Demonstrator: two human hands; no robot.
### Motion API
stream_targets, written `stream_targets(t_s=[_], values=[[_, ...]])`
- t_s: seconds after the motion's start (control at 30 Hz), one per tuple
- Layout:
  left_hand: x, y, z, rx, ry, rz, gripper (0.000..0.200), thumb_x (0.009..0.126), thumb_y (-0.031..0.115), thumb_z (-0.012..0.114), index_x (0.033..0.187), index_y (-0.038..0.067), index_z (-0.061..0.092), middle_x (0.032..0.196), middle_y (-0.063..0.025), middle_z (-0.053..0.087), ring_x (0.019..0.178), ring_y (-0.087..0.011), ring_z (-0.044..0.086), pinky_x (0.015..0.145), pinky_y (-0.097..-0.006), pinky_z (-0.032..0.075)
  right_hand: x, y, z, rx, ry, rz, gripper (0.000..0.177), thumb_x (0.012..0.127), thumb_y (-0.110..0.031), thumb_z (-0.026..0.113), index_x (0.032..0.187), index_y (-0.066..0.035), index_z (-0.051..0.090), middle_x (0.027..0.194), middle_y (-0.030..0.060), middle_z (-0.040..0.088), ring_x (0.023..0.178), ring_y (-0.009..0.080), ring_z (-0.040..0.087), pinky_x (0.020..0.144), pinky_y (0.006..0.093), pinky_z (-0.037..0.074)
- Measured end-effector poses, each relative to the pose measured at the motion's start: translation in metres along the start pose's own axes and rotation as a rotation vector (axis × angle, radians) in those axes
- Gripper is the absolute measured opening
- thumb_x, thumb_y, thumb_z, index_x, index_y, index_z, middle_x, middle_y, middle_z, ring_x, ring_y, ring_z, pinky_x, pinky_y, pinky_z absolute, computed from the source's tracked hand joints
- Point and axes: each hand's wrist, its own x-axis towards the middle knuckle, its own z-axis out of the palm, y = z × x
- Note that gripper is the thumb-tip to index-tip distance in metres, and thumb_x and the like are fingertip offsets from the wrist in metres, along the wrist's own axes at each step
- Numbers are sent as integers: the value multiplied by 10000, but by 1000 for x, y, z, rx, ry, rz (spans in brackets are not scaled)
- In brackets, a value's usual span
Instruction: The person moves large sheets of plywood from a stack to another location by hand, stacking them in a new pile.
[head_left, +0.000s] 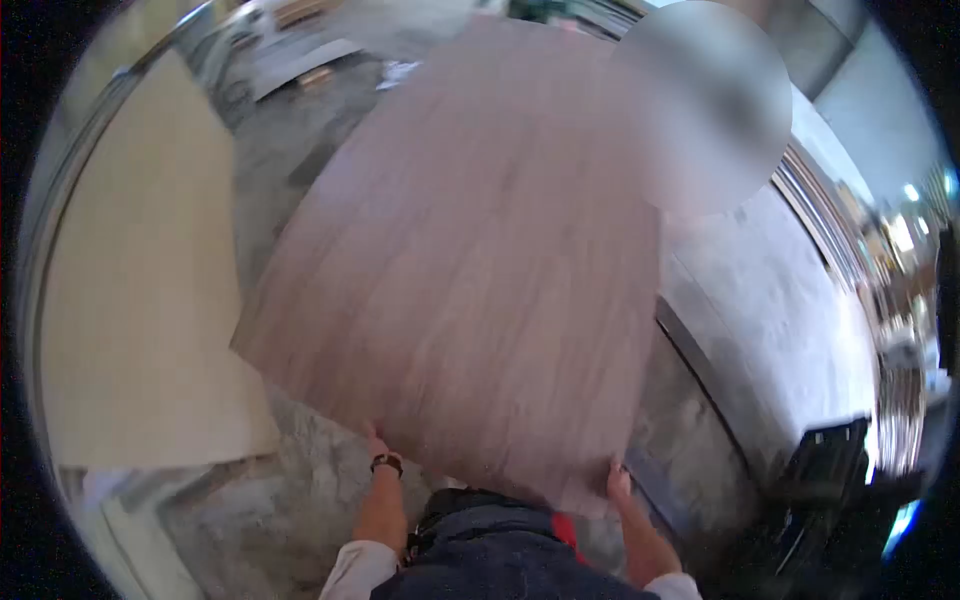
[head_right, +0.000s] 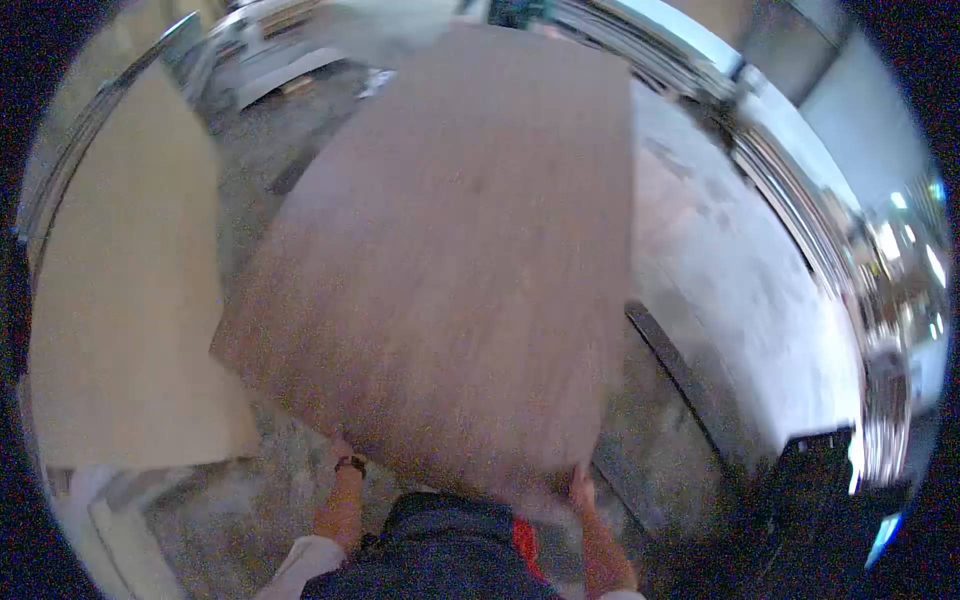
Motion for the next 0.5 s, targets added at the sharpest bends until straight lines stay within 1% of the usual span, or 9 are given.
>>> stream_targets(t_s=[0.07, 0.13, 0.2, 0.23, 0.27, 0.3, 0.37, 0.43, 0.5], values=[[28, 26, -5, -168, -388, 91, 678, 745, 511, 446, 1225, 57, 295, 1255, -62, 309, 1150, -248, 269, 937, -398, 230, 14, -22, 35, 178, -15, 5, 664, 789, -505, 335, 1073, 88, 416, 1078, 199, 465, 1005, 300, 437, 841, 334, 331], [80, 31, 18, 468, 507, 110, 666, 753, 517, 427, 1214, 50, 313, 1247, -52, 314, 1126, -223, 298, 914, -380, 276, 24, -52, 58, 412, -6, 96, 652, 790, -499, 350, 1090, 77, 406, 1084, 181, 461, 993, 278, 442, 839, 329, 338], [88, 68, 108, 627, 755, -26, 717, 729, 563, 425, 1204, 33, 334, 1228, -47, 344, 1092, -216, 338, 881, -356, 300, 28, -72, 77, 515, 3, 186, 641, 792, -492, 365, 1107, 65, 395, 1089, 163, 458, 981, 257, 448, 837, 324, 346], [72, 23, 74, 589, 667, 61, 757, 703, 594, 431, 1193, 23, 350, 1203, -56, 374, 1048, -218, 375, 849, -342, 317, 33, -39, 57, 514, -4, 209, 637, 792, -489, 372, 1116, 59, 389, 1092, 154, 456, 975, 246, 451, 836, 322, 349], [86, 32, 49, 560, 588, 129, 798, 677, 626, 437, 1183, 13, 365, 1179, -65, 403, 1003, -220, 412, 816, -328, 335, 46, -15, 70, 447, 14, 172, 641, 787, -498, 376, 1117, 52, 391, 1086, 148, 460, 972, 250, 453, 835, 330, 353], [92, 44, 46, 533, 621, 141, 798, 677, 626, 437, 1183, 13, 365, 1179, -65, 403, 1003, -220, 412, 816, -328, 335, 64, 15, 84, 378, 34, 136, 646, 782, -506, 379, 1117, 45, 392, 1080, 142, 464, 969, 254, 454, 834, 339, 356], [119, 86, 61, 810, 768, 2, 830, 648, 661, 430, 1145, -3, 409, 1119, -99, 455, 956, -246, 446, 789, -330, 346, 73, -6, 118, 276, 67, 34, 655, 772, -523, 385, 1119, 32, 395, 1069, 131, 472, 963, 263, 457, 833, 356, 362], [153, 127, 70, 911, 839, 58, 858, 629, 696, 402, 1096, -21, 457, 1063, -141, 493, 924, -274, 465, 777, -341, 355, 23, -86, 143, 710, -180, 20, 627, 771, -517, 386, 1141, -10, 377, 1109, 116, 439, 984, 265, 443, 840, 398, 357], [191, 115, 13, 1090, 787, -186, 889, 605, 724, 381, 1065, -30, 481, 1042, -180, 496, 953, -306, 451, 794, -362, 343, -10, -116, 148, 963, -339, 82, 611, 771, -512, 386, 1151, -33, 369, 1129, 107, 423, 995, 265, 436, 841, 417, 356]])
